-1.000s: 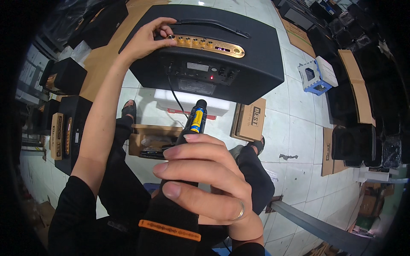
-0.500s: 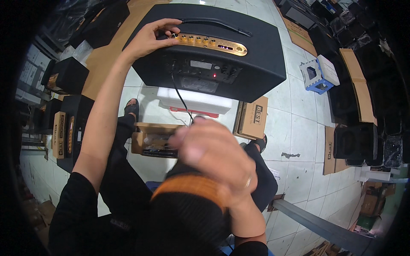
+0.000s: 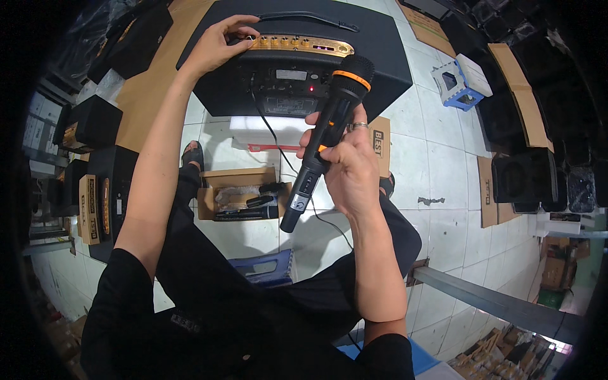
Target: The person tests a microphone by connecting it to a speaker, adjusting the speaker's knobs, and speaking into the microphone. They then place the microphone into a box and adjust the speaker again.
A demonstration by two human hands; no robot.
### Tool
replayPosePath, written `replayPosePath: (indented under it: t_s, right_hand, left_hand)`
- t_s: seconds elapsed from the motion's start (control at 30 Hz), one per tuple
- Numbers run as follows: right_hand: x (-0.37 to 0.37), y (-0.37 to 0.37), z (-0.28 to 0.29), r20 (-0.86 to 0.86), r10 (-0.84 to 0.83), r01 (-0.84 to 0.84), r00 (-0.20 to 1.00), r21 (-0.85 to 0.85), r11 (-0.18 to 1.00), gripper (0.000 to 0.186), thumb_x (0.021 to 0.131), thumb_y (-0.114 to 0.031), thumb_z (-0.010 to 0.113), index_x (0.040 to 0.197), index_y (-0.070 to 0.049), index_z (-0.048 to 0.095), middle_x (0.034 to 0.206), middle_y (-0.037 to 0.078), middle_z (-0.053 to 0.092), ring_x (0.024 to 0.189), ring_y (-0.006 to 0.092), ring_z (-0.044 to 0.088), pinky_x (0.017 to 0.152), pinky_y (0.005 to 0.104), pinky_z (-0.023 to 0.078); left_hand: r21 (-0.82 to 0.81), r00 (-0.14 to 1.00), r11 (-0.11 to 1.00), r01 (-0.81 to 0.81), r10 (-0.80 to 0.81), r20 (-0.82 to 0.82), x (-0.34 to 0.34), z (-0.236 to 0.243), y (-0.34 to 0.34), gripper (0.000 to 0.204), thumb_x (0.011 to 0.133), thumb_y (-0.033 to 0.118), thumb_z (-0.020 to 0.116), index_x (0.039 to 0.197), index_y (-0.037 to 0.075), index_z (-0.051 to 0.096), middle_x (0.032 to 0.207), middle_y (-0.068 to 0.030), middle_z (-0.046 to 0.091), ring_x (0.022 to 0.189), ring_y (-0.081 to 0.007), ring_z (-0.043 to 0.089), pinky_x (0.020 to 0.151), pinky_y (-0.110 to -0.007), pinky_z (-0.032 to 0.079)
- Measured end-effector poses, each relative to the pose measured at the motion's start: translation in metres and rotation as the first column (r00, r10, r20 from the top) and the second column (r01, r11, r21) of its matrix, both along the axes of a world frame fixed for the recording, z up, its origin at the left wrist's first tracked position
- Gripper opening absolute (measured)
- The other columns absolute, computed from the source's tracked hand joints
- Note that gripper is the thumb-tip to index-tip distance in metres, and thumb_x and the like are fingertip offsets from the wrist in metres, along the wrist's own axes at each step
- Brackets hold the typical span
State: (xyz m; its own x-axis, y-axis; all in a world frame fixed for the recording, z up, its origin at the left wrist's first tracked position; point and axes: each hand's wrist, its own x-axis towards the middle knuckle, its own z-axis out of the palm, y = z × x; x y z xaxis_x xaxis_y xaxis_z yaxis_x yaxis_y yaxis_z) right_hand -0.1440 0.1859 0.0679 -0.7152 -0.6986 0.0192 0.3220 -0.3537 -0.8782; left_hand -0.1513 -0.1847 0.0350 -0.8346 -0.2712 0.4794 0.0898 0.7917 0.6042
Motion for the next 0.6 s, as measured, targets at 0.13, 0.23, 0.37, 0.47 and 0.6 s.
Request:
replayPosePath:
  t_s: [0.13, 0.23, 0.37, 0.47, 0.6]
  right_hand:
    - [0.005, -0.002, -0.003, -0.04, 0.013, -0.012, 0.999, 0.017, 1.0, 0.091, 0.071, 0.005, 0.049, 0.157, -0.007, 0.022, 0.126, 0.023, 0.057, 0.1, 0.0282, 0.066, 0.088, 0.046, 0.058]
    - [0.01, -0.002, -0.004, -0.059, 0.003, -0.001, 0.998, 0.03, 1.0, 0.093, 0.07, 0.007, 0.048, 0.158, -0.007, 0.021, 0.126, 0.023, 0.057, 0.1, 0.0277, 0.066, 0.087, 0.0454, 0.059]
    - [0.011, -0.002, -0.003, -0.083, -0.018, 0.022, 0.996, 0.049, 0.999, 0.093, 0.07, 0.008, 0.047, 0.158, -0.008, 0.022, 0.125, 0.023, 0.057, 0.099, 0.027, 0.066, 0.087, 0.0446, 0.059]
    - [0.009, 0.001, -0.004, -0.1, -0.022, 0.027, 0.995, 0.058, 0.998, 0.094, 0.069, 0.008, 0.047, 0.158, -0.008, 0.022, 0.125, 0.022, 0.057, 0.099, 0.0264, 0.066, 0.086, 0.044, 0.059]
    - [0.011, 0.0, -0.005, -0.121, -0.013, 0.02, 0.993, 0.056, 0.998, 0.096, 0.069, 0.007, 0.048, 0.159, -0.008, 0.021, 0.125, 0.022, 0.057, 0.098, 0.0259, 0.066, 0.086, 0.0433, 0.059]
  left_hand:
    - [0.011, 0.998, 1.0, -0.006, 0.007, -0.056, 0.001, -0.002, 0.003, 0.049, 0.087, 0.032, 0.083, 0.133, 0.018, 0.069, 0.106, -0.0017, 0.076, 0.109, -0.0152, 0.067, 0.101, -0.034, 0.05]
    - [0.006, 0.994, 0.994, -0.107, 0.107, 0.032, 0.002, 0.001, 0.006, 0.05, 0.087, 0.033, 0.083, 0.132, 0.016, 0.069, 0.11, -0.0014, 0.076, 0.11, -0.0154, 0.066, 0.101, -0.035, 0.05]
    - [-0.027, 0.999, 0.999, 0.018, -0.019, -0.042, 0.0, -0.005, -0.003, 0.05, 0.087, 0.032, 0.083, 0.132, 0.016, 0.069, 0.112, -0.001, 0.076, 0.107, -0.0143, 0.066, 0.098, -0.033, 0.05]
    - [-0.064, 0.998, 0.998, -0.016, 0.013, -0.057, -0.002, -0.003, 0.005, 0.047, 0.09, 0.028, 0.08, 0.134, 0.018, 0.068, 0.113, -0.001, 0.076, 0.105, -0.0135, 0.066, 0.093, -0.031, 0.049]
    - [-0.023, 1.0, 1.0, -0.004, 0.005, 0.011, 0.002, -0.001, -0.004, 0.047, 0.091, 0.027, 0.078, 0.136, 0.018, 0.067, 0.115, -0.001, 0.076, 0.105, -0.013, 0.065, 0.09, -0.03, 0.047]
